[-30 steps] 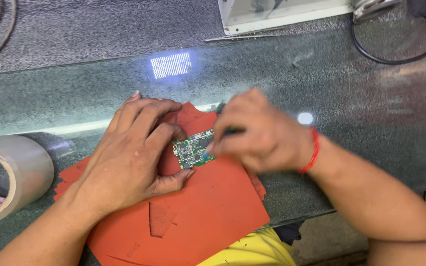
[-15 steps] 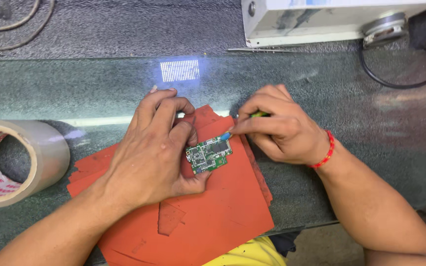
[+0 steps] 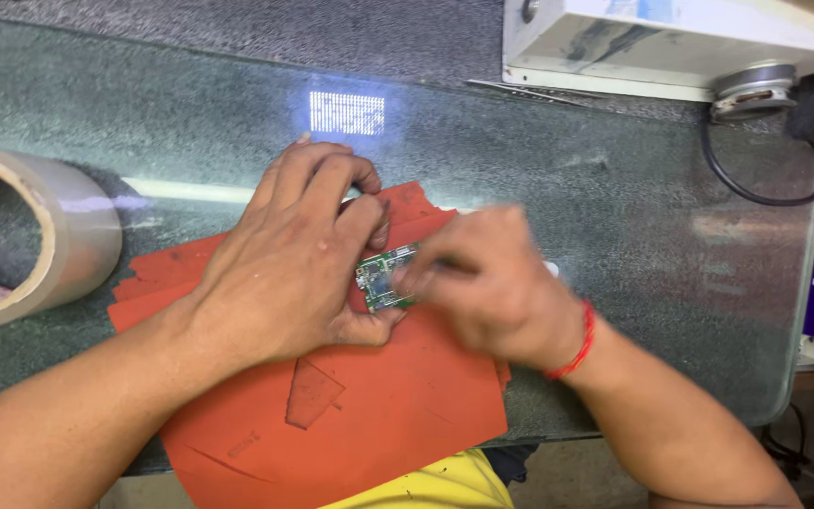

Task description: The person cleans and scrapes a small circuit board using a blue hand tool on a red work mat.

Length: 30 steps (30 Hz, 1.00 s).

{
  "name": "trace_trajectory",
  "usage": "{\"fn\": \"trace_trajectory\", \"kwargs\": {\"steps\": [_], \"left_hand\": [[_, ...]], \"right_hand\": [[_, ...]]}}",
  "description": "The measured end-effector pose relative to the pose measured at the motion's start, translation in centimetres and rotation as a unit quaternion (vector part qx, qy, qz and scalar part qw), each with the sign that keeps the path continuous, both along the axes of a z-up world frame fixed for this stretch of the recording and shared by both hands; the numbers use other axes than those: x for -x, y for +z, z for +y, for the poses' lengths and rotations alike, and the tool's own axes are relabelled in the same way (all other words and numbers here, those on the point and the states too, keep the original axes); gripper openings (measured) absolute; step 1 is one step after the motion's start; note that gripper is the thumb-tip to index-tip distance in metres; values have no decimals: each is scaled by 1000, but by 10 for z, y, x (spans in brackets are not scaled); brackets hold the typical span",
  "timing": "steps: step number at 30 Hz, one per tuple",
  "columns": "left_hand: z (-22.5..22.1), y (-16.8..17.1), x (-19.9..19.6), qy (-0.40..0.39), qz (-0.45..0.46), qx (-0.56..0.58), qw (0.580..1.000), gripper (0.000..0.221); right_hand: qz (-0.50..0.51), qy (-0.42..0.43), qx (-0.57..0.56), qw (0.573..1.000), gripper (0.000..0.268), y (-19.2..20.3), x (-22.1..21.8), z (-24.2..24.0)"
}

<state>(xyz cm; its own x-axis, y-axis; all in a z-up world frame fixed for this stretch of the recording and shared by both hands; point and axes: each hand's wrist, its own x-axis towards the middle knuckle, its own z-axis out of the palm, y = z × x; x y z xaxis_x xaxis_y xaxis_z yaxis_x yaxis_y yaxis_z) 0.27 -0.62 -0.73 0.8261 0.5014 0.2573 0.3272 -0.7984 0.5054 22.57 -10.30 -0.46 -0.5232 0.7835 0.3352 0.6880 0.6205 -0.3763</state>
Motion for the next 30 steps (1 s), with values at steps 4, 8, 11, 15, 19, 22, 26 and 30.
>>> {"fn": "trace_trajectory", "kwargs": {"steps": [4, 8, 11, 15, 19, 22, 26, 30], "left_hand": [[-1, -2, 1, 4, -3, 1, 1000, 72], [-1, -2, 1, -2, -6, 4, 1000, 71], [-1, -4, 2, -5, -29, 7, 1000, 67], [0, -6, 3, -8, -17, -27, 999, 76], [0, -5, 2, -1, -11, 8, 1000, 69], [-3, -7, 7, -12, -10, -2, 1000, 71], [0, -4, 3, -16, -20, -20, 999, 78], [-1, -8, 4, -17, -16, -23, 999, 73]], "right_hand": [[15, -45, -8, 999, 27, 1, 10, 3], [5, -18, 10, 1000, 28, -1, 9, 2], [6, -62, -3, 998, 29, 6, 3, 4], [-19, -11, 23, 999, 31, -2, 16, -4], [8, -25, -5, 1000, 26, 1, -4, 5], [-2, -105, -13, 994, 24, 0, 5, 1], [-17, -17, -5, 1000, 26, -2, 1, 3], [0, -95, -4, 995, 22, 4, -2, 5]]}}
